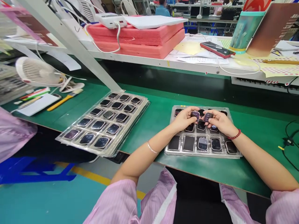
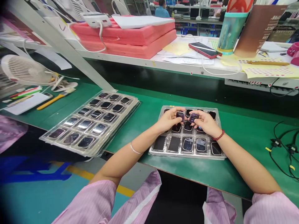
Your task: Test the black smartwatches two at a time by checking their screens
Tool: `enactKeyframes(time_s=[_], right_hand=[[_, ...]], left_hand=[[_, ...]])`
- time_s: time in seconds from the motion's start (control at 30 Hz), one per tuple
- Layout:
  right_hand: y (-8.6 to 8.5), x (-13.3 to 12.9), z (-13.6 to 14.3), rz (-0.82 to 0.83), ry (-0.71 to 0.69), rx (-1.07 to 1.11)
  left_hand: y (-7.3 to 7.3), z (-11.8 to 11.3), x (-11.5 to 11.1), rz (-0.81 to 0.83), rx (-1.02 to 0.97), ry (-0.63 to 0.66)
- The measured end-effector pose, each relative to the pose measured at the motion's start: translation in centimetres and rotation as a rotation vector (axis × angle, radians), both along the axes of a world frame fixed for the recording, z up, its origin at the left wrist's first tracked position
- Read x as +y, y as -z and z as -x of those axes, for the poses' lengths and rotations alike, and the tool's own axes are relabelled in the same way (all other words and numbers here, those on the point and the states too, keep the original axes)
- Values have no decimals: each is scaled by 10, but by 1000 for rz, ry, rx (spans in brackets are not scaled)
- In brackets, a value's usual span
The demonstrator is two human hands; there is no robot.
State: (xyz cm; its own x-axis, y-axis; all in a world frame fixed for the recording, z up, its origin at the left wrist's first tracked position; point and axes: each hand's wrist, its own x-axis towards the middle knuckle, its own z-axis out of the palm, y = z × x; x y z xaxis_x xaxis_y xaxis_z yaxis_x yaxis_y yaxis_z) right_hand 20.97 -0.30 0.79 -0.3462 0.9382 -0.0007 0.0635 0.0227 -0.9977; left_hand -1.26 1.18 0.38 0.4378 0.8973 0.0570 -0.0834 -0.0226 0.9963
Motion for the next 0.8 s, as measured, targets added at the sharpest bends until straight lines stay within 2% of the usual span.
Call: enactKeyframes(time_s=[0.23,0.33,0.5,0.63,0.73,0.8], right_hand=[[0,0,0,-18,-47,-16],[0,0,-1,-8,-51,4],[-3,-1,-7,146,-50,125],[-8,-5,-10,289,-140,261],[-10,-14,-7,347,-188,322],[-7,-13,-2,360,-187,334]], left_hand=[[-3,-1,2,26,51,8],[-10,0,1,53,78,-10],[-29,27,-22,10,224,6],[-30,56,-59,-189,499,-105],[-18,74,-84,-396,746,-175],[-9,83,-88,-534,831,-201]])
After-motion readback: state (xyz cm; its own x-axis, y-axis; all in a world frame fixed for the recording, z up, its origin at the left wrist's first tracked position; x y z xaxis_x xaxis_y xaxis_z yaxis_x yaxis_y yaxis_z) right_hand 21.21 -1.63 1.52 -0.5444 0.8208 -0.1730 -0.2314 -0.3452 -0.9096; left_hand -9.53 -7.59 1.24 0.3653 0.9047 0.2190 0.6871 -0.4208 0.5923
